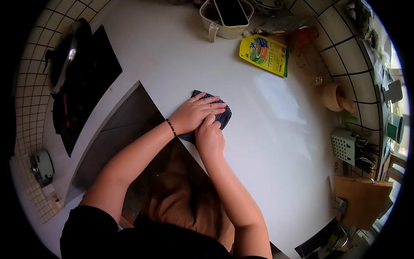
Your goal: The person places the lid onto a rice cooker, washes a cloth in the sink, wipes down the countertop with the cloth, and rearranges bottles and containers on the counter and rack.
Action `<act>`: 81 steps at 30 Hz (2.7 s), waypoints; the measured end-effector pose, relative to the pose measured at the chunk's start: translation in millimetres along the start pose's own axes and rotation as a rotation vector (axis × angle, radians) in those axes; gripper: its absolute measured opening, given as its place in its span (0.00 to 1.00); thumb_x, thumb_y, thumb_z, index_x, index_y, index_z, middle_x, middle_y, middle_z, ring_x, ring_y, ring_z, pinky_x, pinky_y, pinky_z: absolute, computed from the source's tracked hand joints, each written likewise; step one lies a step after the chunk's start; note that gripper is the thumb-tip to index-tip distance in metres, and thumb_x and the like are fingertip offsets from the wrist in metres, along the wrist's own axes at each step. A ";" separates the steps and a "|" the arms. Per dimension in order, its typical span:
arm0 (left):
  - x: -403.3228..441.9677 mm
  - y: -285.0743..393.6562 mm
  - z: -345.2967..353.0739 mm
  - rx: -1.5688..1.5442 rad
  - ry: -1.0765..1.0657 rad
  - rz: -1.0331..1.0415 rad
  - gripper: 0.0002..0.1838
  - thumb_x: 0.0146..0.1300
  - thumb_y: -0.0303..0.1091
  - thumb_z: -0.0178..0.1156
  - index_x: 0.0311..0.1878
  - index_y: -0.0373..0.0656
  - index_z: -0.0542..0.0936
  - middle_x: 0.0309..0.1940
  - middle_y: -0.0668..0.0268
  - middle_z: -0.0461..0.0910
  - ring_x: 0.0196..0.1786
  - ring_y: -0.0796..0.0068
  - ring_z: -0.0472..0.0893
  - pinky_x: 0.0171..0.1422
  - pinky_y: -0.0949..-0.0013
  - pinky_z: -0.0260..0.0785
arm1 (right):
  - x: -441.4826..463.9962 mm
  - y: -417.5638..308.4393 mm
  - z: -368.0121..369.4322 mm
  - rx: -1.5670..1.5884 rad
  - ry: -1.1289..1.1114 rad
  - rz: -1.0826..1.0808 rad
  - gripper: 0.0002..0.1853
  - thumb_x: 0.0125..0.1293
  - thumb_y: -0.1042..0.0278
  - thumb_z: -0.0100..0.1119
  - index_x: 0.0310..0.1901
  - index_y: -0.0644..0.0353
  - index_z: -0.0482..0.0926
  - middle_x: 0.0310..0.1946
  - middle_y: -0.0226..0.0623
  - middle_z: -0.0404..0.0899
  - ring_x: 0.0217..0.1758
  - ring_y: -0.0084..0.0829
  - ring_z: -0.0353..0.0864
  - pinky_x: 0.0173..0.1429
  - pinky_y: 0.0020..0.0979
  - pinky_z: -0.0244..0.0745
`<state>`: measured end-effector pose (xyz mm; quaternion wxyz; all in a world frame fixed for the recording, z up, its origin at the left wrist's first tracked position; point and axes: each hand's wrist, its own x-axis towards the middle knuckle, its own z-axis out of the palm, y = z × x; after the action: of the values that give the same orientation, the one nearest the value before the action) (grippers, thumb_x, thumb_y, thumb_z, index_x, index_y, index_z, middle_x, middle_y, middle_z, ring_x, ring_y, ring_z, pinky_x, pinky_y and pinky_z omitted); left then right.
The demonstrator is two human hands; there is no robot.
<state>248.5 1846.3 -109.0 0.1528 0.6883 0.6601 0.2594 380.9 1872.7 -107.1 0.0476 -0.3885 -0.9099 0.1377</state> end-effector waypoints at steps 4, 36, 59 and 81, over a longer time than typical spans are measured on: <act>7.7 -63.1 -40.7 0.084 0.127 -0.065 0.18 0.69 0.36 0.49 0.60 0.53 0.79 0.66 0.74 0.74 0.71 0.70 0.68 0.77 0.55 0.53 | 68.5 -45.0 17.1 -0.086 0.036 -0.064 0.17 0.62 0.60 0.62 0.39 0.64 0.67 0.26 0.43 0.76 0.20 0.37 0.82 0.18 0.31 0.77; -31.3 -151.9 -105.6 0.331 0.321 -0.566 0.30 0.72 0.38 0.43 0.75 0.41 0.59 0.77 0.60 0.55 0.79 0.61 0.54 0.80 0.51 0.41 | 182.9 -148.1 44.6 0.168 0.152 -0.310 0.11 0.63 0.69 0.55 0.46 0.59 0.72 0.35 0.39 0.73 0.37 0.40 0.77 0.37 0.37 0.77; 8.7 30.6 0.1 -0.074 -0.113 -0.123 0.36 0.63 0.46 0.53 0.74 0.44 0.62 0.77 0.57 0.54 0.79 0.59 0.52 0.79 0.46 0.38 | -17.3 -1.5 -30.5 0.138 0.161 0.398 0.20 0.58 0.74 0.60 0.54 0.58 0.77 0.50 0.49 0.75 0.50 0.50 0.77 0.50 0.43 0.71; 53.0 16.0 -9.9 0.163 -0.221 -0.153 0.36 0.66 0.46 0.53 0.74 0.42 0.59 0.77 0.53 0.49 0.79 0.53 0.49 0.78 0.42 0.39 | 145.0 53.6 -115.6 0.184 0.299 0.124 0.19 0.52 0.72 0.64 0.49 0.56 0.80 0.38 0.42 0.75 0.41 0.43 0.77 0.48 0.40 0.73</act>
<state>255.9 1896.0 -83.8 0.1872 0.6705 0.7086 0.1153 339.9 2037.2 -14.8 0.2091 -0.4539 -0.8505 0.1637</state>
